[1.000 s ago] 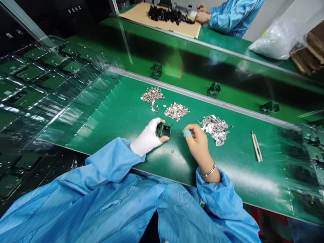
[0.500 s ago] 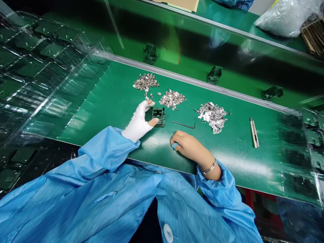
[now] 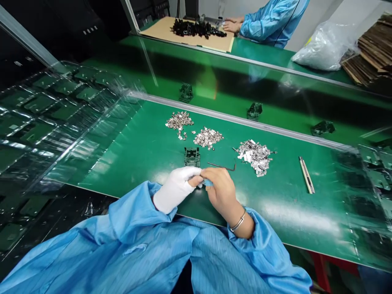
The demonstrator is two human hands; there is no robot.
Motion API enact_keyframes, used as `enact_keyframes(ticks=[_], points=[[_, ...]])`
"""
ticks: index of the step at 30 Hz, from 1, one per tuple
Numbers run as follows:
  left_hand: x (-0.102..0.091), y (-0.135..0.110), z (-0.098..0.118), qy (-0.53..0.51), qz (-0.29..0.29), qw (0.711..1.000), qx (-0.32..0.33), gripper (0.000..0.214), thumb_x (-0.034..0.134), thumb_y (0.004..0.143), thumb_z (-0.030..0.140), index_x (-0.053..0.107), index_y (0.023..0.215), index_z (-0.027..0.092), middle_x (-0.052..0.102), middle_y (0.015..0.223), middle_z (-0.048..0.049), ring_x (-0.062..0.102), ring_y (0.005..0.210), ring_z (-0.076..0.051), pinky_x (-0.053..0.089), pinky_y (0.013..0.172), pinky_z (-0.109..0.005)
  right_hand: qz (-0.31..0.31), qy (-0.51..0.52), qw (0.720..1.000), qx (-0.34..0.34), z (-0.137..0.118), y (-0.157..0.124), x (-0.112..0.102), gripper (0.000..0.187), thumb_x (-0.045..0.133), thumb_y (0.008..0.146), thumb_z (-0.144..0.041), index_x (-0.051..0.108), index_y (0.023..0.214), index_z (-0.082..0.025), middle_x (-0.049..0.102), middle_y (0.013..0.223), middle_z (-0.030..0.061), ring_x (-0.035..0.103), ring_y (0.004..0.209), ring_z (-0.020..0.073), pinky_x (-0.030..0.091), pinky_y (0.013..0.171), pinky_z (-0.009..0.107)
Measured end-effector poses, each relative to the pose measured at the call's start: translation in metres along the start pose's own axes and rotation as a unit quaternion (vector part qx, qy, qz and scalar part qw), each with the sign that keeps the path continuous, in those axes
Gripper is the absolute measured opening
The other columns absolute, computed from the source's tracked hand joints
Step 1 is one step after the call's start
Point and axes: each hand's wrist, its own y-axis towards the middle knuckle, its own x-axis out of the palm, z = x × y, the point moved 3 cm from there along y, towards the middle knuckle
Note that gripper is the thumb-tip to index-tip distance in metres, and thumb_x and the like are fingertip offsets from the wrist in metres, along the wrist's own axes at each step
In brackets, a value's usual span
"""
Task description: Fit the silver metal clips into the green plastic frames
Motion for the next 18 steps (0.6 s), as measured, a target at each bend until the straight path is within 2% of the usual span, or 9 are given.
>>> enact_keyframes(ticks=[3,6,9,11,14,16,18], points=[[0.000,0.000,-0.008,-0.140,0.019,0.988,-0.067,0.040,0.060,0.079,0.056,0.065,0.079,0.016,0.058,0.057,0.0005,0.049,0.047,-0.012,0.040,0.045,-0.023,-0.025,-0.059,0.997,-0.044,-0.002,-0.005,0.002,0.044,0.036,0.088,-0.005,0.050,0.125,-0.025,0.067,0.115,0.0070,0.062,0.101,0.0172,0.049,0.081,0.034],[0.000,-0.002,-0.013,-0.223,0.035,0.967,-0.116,0.038,0.065,0.075,0.054,0.063,0.079,0.016,0.052,0.051,0.0026,0.042,0.041,-0.009,0.035,0.040,-0.021,-0.053,-0.078,0.994,-0.057,-0.004,-0.007,0.003,0.057,0.037,0.088,-0.007,0.031,0.143,-0.023,0.063,0.124,0.0102,0.062,0.107,0.0194,0.048,0.080,0.035],[0.000,-0.003,-0.014,-0.268,0.044,0.954,-0.129,0.034,0.066,0.073,0.051,0.059,0.079,0.017,0.050,0.052,0.0029,0.038,0.039,-0.008,0.031,0.038,-0.022,-0.068,-0.071,0.992,-0.076,-0.006,-0.007,0.004,0.068,0.037,0.087,-0.008,0.015,0.150,-0.021,0.059,0.130,0.0125,0.058,0.115,0.0212,0.048,0.083,0.037],[0.001,-0.003,-0.013,-0.302,0.043,0.944,-0.127,0.032,0.064,0.075,0.049,0.056,0.077,0.018,0.049,0.054,0.0025,0.036,0.039,-0.008,0.029,0.036,-0.021,-0.075,-0.058,0.992,-0.087,-0.006,-0.008,0.005,0.070,0.038,0.087,-0.008,0.012,0.150,-0.021,0.056,0.133,0.0134,0.055,0.119,0.0217,0.048,0.084,0.037],[0.001,-0.001,-0.011,-0.340,0.039,0.930,-0.131,0.030,0.065,0.074,0.046,0.054,0.074,0.018,0.050,0.055,0.0021,0.037,0.040,-0.007,0.027,0.036,-0.020,-0.066,-0.010,0.996,-0.060,-0.004,-0.009,0.005,0.069,0.040,0.085,-0.008,0.018,0.149,-0.022,0.056,0.133,0.0123,0.057,0.116,0.0213,0.049,0.087,0.037],[0.000,-0.001,-0.011,-0.334,0.040,0.932,-0.133,0.031,0.068,0.071,0.043,0.054,0.077,0.017,0.054,0.058,0.0011,0.042,0.042,-0.008,0.029,0.036,-0.019,-0.038,0.039,0.999,-0.003,0.000,-0.009,0.004,0.062,0.041,0.084,-0.008,0.030,0.143,-0.024,0.061,0.127,0.0098,0.060,0.109,0.0198,0.049,0.088,0.037],[-0.002,-0.001,-0.012,-0.295,0.036,0.946,-0.128,0.030,0.069,0.070,0.042,0.054,0.077,0.017,0.057,0.060,0.0003,0.047,0.045,-0.009,0.033,0.038,-0.019,-0.006,0.084,0.994,0.063,0.004,-0.008,0.002,0.047,0.043,0.084,-0.010,0.046,0.129,-0.025,0.066,0.115,0.0071,0.061,0.102,0.0187,0.050,0.087,0.035]])
